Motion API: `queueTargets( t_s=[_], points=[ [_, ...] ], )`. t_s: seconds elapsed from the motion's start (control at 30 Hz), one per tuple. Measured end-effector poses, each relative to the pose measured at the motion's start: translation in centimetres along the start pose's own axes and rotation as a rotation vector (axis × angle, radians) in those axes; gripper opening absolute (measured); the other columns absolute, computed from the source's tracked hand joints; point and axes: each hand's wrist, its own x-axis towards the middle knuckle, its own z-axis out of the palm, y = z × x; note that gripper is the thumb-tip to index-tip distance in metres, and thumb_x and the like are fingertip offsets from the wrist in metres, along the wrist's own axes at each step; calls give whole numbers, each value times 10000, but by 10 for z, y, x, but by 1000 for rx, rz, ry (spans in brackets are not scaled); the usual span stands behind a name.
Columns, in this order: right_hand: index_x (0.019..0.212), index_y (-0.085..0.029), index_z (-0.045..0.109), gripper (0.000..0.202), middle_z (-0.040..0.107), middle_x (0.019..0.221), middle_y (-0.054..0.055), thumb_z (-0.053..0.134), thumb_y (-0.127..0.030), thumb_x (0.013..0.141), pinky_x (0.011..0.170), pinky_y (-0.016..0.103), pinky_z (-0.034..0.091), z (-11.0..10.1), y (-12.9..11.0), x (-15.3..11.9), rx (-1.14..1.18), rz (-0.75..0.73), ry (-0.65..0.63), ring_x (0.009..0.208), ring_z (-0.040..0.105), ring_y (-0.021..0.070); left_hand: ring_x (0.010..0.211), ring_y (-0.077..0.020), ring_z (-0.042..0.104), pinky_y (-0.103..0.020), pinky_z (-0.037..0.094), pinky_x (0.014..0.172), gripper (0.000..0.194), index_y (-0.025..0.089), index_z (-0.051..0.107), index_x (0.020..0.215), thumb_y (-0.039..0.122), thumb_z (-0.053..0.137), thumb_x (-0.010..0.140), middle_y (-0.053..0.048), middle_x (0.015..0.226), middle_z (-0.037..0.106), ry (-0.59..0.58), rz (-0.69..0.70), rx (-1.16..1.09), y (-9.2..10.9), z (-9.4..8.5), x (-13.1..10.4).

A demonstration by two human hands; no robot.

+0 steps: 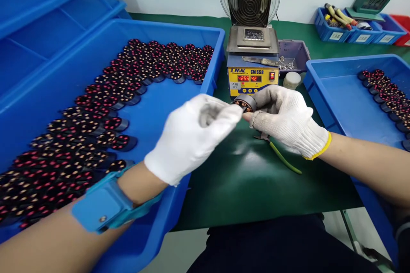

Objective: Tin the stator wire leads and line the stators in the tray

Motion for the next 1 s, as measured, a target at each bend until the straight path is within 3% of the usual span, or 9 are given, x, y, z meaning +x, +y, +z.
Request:
queueTargets(
  t_s=[0.13,0.27,0.4,0.47,0.53,0.6,0.63,0.77,1.0],
  points=[
    [799,-191,609,210,669,759,5,748,-287,674,551,260,521,0,6,-1,-72,-53,-19,650,629,158,475,-114,521,-265,424,497,207,206,607,716,373,582,835,29,579,610,30,20,-66,-1,9,-4],
    [770,-185,611,201,669,768,18,742,-289,659,590,286,530,-9,3,8,-228,-58,98,684,639,177,561,-131,587,-280,467,559,112,225,650,820,309,577,832,4,773,699,77,142,-127,-4,5,-11],
    [768,-167,625,165,669,785,26,719,-271,683,649,275,527,-33,-16,46,-504,-232,284,764,646,182,746,-184,659,-308,477,701,240,230,682,800,390,522,878,-10,830,724,-225,262,137,-9,3,-6],
    [788,-145,638,145,685,824,37,680,-271,730,656,240,512,-48,-30,78,-658,-285,350,842,663,190,820,-205,667,-309,465,730,306,237,709,839,448,495,895,-18,861,735,-396,282,257,-11,5,-1],
    [776,-93,643,195,701,937,62,588,-280,792,675,211,481,-62,-43,114,-814,-277,405,951,668,205,834,-213,667,-303,456,721,360,241,725,884,485,461,907,-27,875,738,-478,281,308,-14,7,3],
    [753,17,641,476,653,1115,107,298,-295,862,713,228,438,-72,-51,150,-1010,-283,402,1070,623,229,816,-212,666,-295,445,693,393,243,728,901,503,434,914,-30,867,735,-520,264,328,-16,9,5],
    [780,39,650,504,636,1150,120,284,-296,865,748,257,448,-75,-54,165,-1112,-286,399,1100,606,257,805,-209,666,-291,437,675,399,245,727,902,509,428,916,-27,863,733,-533,253,337,-16,9,5],
    [1014,-120,661,256,653,1133,140,640,-317,851,878,467,505,-74,-52,200,-1409,-306,365,1077,616,336,780,-199,661,-284,407,637,391,246,716,894,506,425,919,-22,868,732,-557,231,377,-18,10,6],
    [1160,-146,601,320,581,1210,139,584,-308,885,893,475,477,-62,-46,206,-1564,-247,254,1097,576,327,714,-196,641,-292,375,604,389,234,704,830,501,432,909,-26,819,724,-572,255,383,-18,11,5]
  ],
)
